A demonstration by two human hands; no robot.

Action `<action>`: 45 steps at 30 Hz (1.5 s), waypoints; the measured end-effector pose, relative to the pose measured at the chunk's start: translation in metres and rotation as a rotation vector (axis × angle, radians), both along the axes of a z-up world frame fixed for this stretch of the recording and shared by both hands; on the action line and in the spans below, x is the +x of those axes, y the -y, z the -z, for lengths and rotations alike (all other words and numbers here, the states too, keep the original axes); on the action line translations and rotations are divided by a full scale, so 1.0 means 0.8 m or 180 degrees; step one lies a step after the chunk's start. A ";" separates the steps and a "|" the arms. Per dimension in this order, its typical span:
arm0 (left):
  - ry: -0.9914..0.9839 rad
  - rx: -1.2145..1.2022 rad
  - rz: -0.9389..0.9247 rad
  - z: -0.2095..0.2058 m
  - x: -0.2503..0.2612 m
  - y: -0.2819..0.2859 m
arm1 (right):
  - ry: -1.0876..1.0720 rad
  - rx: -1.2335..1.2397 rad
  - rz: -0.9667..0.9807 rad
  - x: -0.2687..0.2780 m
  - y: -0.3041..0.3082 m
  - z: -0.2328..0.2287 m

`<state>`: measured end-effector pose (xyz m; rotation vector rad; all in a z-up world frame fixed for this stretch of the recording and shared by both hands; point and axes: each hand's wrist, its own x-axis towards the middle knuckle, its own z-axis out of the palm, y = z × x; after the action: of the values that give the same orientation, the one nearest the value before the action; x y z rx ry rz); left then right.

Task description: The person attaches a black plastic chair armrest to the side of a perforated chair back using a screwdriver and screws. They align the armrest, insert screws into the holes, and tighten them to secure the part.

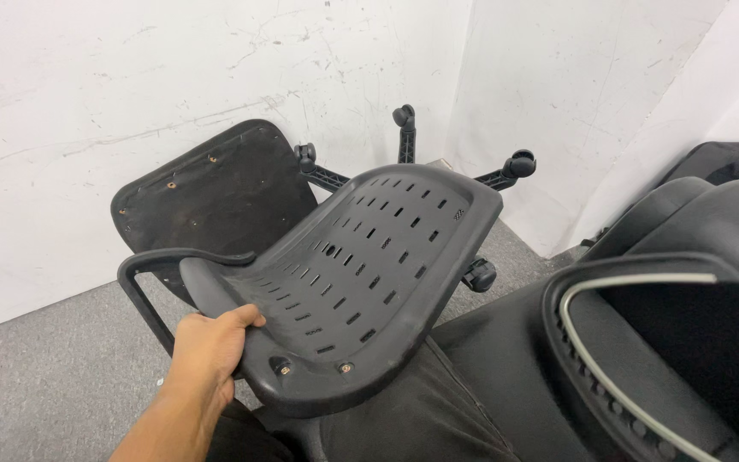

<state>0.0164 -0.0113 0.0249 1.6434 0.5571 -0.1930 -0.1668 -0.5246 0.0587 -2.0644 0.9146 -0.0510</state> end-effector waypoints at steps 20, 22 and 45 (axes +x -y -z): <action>0.0325 -0.0354 0.0171 -0.014 -0.014 0.004 | -0.0435 -0.0218 -0.0038 0.022 -0.033 0.030; 0.0307 -0.0270 0.0174 -0.018 -0.016 0.007 | -0.0500 -0.0250 -0.0100 0.031 -0.034 0.032; 0.0582 0.0270 0.0479 -0.058 -0.041 -0.042 | -0.0845 0.0852 -0.3013 0.359 -0.482 0.022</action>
<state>-0.0162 0.0222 0.0716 1.7657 0.3065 -0.1291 0.1201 -0.1389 0.0409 -2.0727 0.0052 0.8133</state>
